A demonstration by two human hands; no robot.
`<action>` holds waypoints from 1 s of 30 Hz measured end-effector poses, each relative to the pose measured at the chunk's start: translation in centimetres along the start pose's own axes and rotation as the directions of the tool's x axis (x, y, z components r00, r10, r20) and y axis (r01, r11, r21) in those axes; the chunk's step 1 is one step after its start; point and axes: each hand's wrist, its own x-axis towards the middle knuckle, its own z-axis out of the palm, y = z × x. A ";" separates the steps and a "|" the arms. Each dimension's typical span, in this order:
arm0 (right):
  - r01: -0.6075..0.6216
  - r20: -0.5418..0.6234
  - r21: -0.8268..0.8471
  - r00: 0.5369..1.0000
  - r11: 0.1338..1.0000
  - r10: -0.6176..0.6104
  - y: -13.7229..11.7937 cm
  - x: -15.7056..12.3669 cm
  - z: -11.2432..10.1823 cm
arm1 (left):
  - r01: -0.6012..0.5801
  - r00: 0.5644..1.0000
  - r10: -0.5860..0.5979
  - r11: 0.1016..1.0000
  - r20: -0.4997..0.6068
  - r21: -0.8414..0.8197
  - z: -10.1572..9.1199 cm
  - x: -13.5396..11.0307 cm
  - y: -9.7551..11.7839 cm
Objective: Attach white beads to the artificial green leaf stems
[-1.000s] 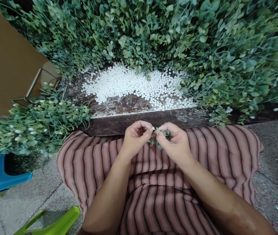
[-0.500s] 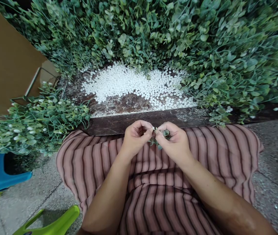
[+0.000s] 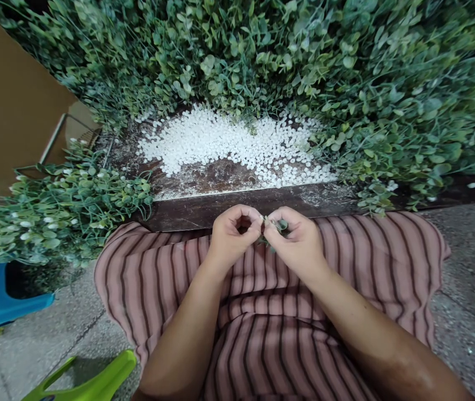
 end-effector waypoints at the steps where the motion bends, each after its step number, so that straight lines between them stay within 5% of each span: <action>1: -0.012 0.009 0.015 1.000 1.000 0.012 0.0 0.0 0.0 | 0.016 1.000 -0.016 1.000 0.005 -0.019 0.0 0.0 0.1; 9: -0.024 0.042 0.109 0.999 0.994 0.020 0.0 0.1 -0.3 | 0.160 0.984 -0.144 0.975 0.106 -0.157 -0.4 0.2 0.6; 30: -0.202 0.075 0.331 0.979 0.922 0.188 0.1 0.5 -0.4 | 0.086 0.994 -0.061 0.949 0.092 -0.302 0.2 0.2 -0.6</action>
